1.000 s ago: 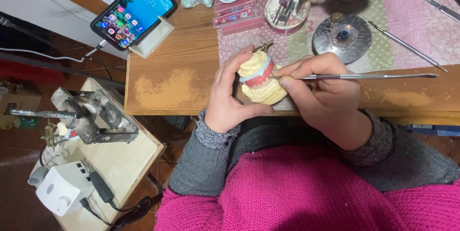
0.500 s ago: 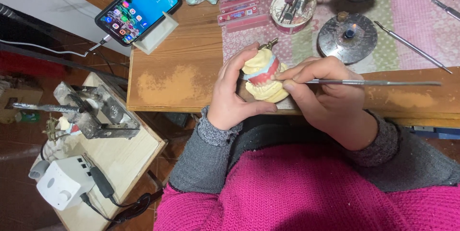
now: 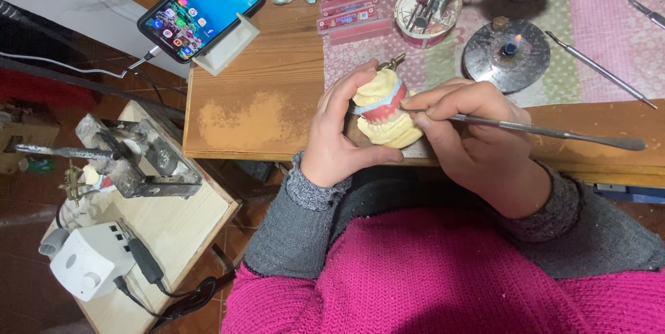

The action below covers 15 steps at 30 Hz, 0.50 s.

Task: The person holds a dental model in their left hand and uses a metal sculpting tool in their right hand to shape the pink wax material on the gums. They repeatedly dip the tool into a small container of pink wax and apply it to the model, smoothing and refining the gum line.

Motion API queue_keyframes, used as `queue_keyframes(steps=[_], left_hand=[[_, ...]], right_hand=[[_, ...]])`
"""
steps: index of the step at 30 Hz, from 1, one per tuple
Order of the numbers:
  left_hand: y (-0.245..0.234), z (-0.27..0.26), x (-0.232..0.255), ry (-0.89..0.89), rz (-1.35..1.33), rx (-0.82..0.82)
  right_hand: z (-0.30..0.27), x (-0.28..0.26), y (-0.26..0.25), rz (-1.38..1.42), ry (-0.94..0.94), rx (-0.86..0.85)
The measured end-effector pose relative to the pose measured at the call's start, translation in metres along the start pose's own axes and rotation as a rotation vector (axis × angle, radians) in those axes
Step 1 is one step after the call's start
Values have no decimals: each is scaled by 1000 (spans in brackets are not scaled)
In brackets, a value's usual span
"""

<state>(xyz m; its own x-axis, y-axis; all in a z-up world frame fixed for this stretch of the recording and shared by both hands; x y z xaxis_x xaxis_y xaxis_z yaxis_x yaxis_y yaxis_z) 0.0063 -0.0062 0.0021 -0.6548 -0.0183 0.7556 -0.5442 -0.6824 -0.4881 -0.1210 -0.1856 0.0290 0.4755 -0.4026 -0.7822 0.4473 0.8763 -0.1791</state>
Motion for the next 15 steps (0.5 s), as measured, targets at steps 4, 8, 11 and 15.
queue_keyframes(steps=[4,8,11,15], left_hand=[[0,1,1,5,5,2],[0,0,1,-4,-1,6],[0,0,1,-15,-3,4],[1,0,0,-22,-15,-2]], right_hand=[[-2,4,-2,-27,-11,-4],[-9,11,-4,56,74,-16],[-14,23,-4,241,194,41],[-12,27,-2,374,286,75]])
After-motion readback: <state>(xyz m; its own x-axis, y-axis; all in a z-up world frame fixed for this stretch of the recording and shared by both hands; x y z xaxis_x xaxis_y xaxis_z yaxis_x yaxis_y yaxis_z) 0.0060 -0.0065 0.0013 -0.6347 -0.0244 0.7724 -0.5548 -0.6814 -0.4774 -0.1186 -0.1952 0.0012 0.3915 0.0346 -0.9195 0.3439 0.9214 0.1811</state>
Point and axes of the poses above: each hand's wrist, its own z-axis towards the middle knuckle, its own y-axis out of the palm, x = y × z, the point moved 1 cm from there along z, towards the middle knuckle, and after that the axes turned 3 degrees about y, right-handed, at the moved point
